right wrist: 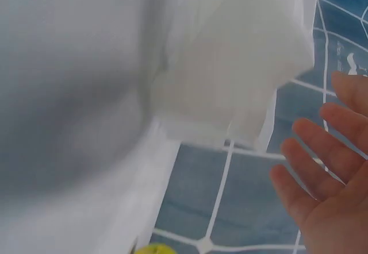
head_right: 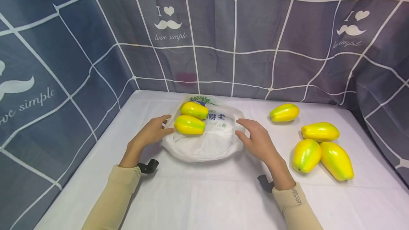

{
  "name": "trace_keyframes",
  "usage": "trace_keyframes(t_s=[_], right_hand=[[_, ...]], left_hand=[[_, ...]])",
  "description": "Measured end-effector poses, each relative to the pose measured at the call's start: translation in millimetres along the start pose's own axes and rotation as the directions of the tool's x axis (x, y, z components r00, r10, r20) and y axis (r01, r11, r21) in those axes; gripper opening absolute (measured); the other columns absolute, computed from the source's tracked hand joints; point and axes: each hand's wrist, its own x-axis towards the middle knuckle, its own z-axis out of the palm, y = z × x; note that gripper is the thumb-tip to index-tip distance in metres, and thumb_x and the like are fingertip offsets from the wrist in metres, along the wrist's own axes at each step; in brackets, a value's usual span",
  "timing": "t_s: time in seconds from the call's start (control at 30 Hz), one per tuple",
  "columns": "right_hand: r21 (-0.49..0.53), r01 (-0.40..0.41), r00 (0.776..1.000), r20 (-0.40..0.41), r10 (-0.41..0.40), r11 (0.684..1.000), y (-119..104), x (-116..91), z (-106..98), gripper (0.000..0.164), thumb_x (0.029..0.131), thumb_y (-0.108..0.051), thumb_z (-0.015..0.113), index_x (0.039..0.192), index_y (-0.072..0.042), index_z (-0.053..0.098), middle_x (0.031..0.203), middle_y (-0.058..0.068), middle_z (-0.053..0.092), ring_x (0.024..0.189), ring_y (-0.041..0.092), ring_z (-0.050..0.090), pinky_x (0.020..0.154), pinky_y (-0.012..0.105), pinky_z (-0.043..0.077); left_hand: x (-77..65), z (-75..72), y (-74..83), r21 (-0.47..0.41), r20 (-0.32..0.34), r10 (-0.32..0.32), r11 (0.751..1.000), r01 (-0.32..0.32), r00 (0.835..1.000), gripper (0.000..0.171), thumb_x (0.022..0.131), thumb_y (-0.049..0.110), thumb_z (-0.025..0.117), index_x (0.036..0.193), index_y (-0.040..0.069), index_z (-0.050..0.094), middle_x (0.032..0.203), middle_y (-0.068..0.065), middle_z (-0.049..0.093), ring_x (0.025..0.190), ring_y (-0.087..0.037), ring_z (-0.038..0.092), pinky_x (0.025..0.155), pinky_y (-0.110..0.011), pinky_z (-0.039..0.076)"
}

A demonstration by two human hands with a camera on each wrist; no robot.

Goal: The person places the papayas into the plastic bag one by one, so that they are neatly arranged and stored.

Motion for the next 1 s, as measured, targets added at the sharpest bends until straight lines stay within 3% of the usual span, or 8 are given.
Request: trace_keyframes(t_s=[0.27,0.6,0.73,0.83,1.0], right_hand=[[-0.076,-0.041,0.999,0.024,0.043,0.996,13,-24,-21,0.039,0.090,-0.010,0.071,0.126,0.003,0.062,0.125,0.019,0.063,0.115,0.038,0.056,0.092,0.054,0.043],[-0.149,-0.129,0.992,-0.005,0.129,0.980,30,-54,-50,0.039,0.091,-0.014,0.071,0.126,0.001,0.062,0.124,0.021,0.062,0.108,0.036,0.055,0.079,0.048,0.042],[-0.157,-0.166,0.986,-0.009,0.166,0.974,39,-64,-62,0.039,0.092,-0.013,0.070,0.126,0.004,0.061,0.127,0.025,0.059,0.112,0.043,0.052,0.087,0.056,0.041],[-0.149,-0.202,0.979,-0.011,0.203,0.968,46,-69,-70,0.040,0.093,-0.013,0.068,0.126,0.007,0.059,0.131,0.031,0.053,0.120,0.053,0.044,0.097,0.067,0.031],[-0.133,-0.305,0.951,-0.003,0.308,0.943,55,-72,-85,0.050,0.096,-0.021,0.066,0.133,0.010,0.052,0.135,0.036,0.047,0.123,0.056,0.039,0.100,0.070,0.026]], left_hand=[[0.2,0.1,-1.2,-0.009,0.004,-0.008,1.000,0.008,1.000,0.060,0.095,0.027,0.065,0.146,0.003,0.043,0.127,-0.022,0.060,0.111,-0.035,0.058,0.093,-0.048,0.047],[-1.0,-1.1,-5.4,-0.014,0.005,-0.004,1.000,0.004,1.000,0.062,0.096,0.029,0.064,0.147,0.001,0.042,0.129,-0.024,0.058,0.112,-0.036,0.058,0.094,-0.050,0.046],[-1.4,-0.4,-5.6,-0.026,0.007,-0.003,1.000,0.003,1.000,0.061,0.096,0.029,0.064,0.147,0.002,0.043,0.129,-0.024,0.058,0.111,-0.036,0.058,0.094,-0.050,0.047],[-1.8,-0.7,-4.8,-0.032,0.010,-0.006,0.999,0.006,1.000,0.062,0.096,0.029,0.064,0.147,0.002,0.043,0.129,-0.023,0.058,0.111,-0.036,0.058,0.094,-0.050,0.047],[-1.9,-1.4,-3.2,-0.034,0.015,-0.008,0.999,0.008,1.000,0.062,0.096,0.029,0.064,0.147,0.002,0.042,0.131,-0.023,0.058,0.115,-0.036,0.057,0.096,-0.050,0.046]])
